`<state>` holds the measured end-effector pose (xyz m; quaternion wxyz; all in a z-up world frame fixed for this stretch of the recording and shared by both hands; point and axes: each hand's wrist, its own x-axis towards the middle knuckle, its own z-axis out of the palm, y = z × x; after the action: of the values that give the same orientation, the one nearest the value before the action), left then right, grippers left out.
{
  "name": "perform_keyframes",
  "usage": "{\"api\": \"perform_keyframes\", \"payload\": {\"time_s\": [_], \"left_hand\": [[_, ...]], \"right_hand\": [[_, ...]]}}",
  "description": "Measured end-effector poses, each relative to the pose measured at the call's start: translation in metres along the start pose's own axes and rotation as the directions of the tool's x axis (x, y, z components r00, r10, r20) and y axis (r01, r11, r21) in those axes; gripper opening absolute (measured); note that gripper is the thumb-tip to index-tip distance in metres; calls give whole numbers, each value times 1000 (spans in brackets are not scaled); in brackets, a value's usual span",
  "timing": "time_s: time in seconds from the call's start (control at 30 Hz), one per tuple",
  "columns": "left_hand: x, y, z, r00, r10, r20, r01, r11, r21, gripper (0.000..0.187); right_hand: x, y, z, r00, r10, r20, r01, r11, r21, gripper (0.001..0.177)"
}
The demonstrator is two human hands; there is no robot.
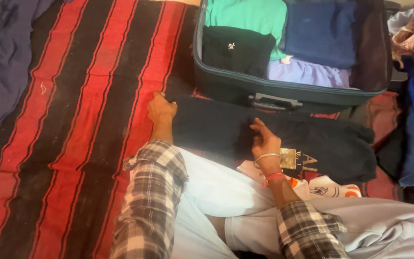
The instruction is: The person folds black shirts by hand and places them into an open suitcase on a floor rug.
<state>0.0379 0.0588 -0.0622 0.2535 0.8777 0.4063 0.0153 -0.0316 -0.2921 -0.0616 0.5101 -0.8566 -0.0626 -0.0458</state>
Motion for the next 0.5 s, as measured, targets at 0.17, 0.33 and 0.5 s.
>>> {"api": "perform_keyframes", "payload": {"time_s": [0.17,0.33,0.5], "left_hand": [[-2,-6,1,1000,11,-8,-11,999,53,50],[-2,0,-11,965,255,65,-259,964,61,46],[0,7,-20,948,299,113,-308,949,67,52]], "right_hand": [[6,18,5,972,233,-1,-218,911,349,49],[8,26,4,952,306,1,-279,865,417,50],[5,28,7,971,237,4,-221,899,378,39]]}}
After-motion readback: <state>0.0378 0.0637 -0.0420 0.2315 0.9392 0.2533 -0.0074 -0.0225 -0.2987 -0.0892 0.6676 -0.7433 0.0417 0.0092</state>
